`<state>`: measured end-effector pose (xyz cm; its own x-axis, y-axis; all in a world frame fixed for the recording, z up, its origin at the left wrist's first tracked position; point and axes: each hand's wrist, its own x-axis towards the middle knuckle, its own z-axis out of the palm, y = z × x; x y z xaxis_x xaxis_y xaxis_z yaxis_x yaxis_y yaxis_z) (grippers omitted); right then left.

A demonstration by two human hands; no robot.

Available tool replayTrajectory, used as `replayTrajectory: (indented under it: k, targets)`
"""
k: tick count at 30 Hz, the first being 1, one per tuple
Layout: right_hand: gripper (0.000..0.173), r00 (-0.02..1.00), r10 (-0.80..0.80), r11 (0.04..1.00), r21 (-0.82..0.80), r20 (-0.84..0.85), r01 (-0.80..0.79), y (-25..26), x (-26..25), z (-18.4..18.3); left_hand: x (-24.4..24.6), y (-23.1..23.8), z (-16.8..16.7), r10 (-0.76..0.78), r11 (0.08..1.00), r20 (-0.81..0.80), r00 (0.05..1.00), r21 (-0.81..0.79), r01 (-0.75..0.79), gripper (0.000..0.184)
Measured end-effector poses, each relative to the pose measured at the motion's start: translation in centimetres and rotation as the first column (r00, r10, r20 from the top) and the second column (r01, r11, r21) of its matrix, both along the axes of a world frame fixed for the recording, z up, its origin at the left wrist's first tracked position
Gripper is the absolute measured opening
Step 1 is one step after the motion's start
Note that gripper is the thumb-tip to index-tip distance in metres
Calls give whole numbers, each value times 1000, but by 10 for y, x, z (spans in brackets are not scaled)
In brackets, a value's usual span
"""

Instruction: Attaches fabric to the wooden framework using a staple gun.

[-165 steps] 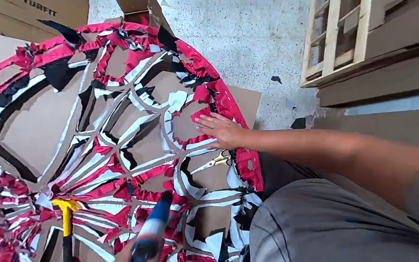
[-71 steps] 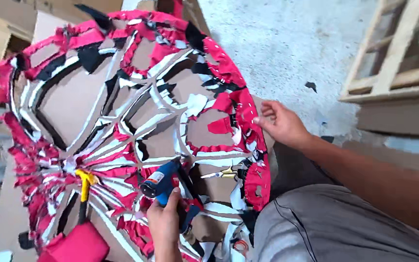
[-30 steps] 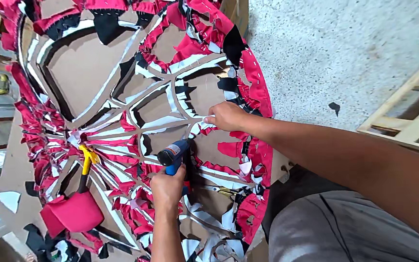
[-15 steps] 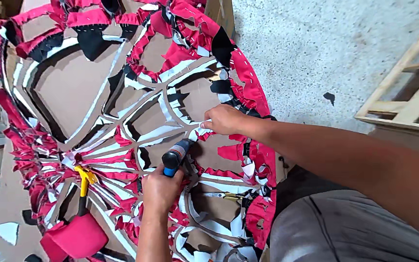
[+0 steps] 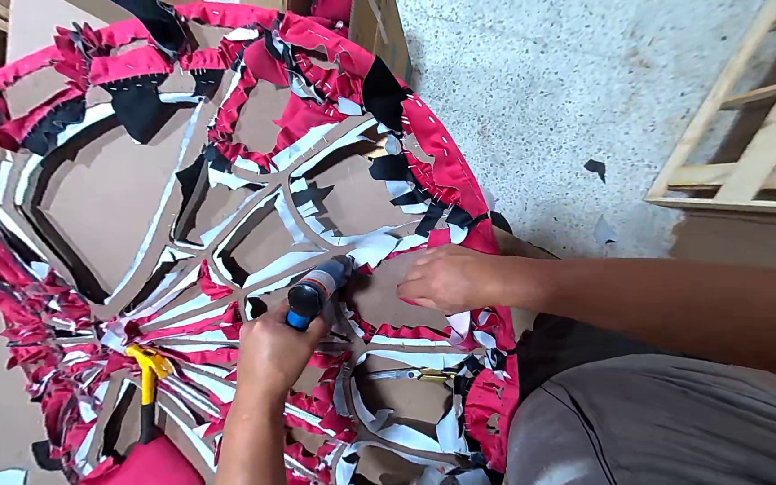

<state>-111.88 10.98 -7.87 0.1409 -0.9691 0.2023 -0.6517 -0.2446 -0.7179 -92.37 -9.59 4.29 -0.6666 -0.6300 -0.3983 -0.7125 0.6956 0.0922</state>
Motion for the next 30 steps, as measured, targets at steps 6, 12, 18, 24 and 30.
replayTrajectory:
  k: [6,12,18,24,30]
  targets:
    - [26,850,-526,847,-78,19,526,-3,-44,9,-8,-25,-1,-245,969,-117,963,-2,246,31]
    - [39,833,-551,834,-3,-53,551,18,-56,-17,-29,-45,2,-412,910,-75,908,25,415,31]
    - [47,849,-507,837,148,-151,526,-43,-15,7,-15,-54,6,-348,937,-66,935,19,350,40]
    - [14,958,-278,949,-176,-72,263,-47,-2,-10,5,-43,1,-260,965,-26,965,17,261,39]
    - [13,985,-171,963,-214,-17,163,-38,11,-18,9,-27,-3,-168,985,-35,985,28,169,28]
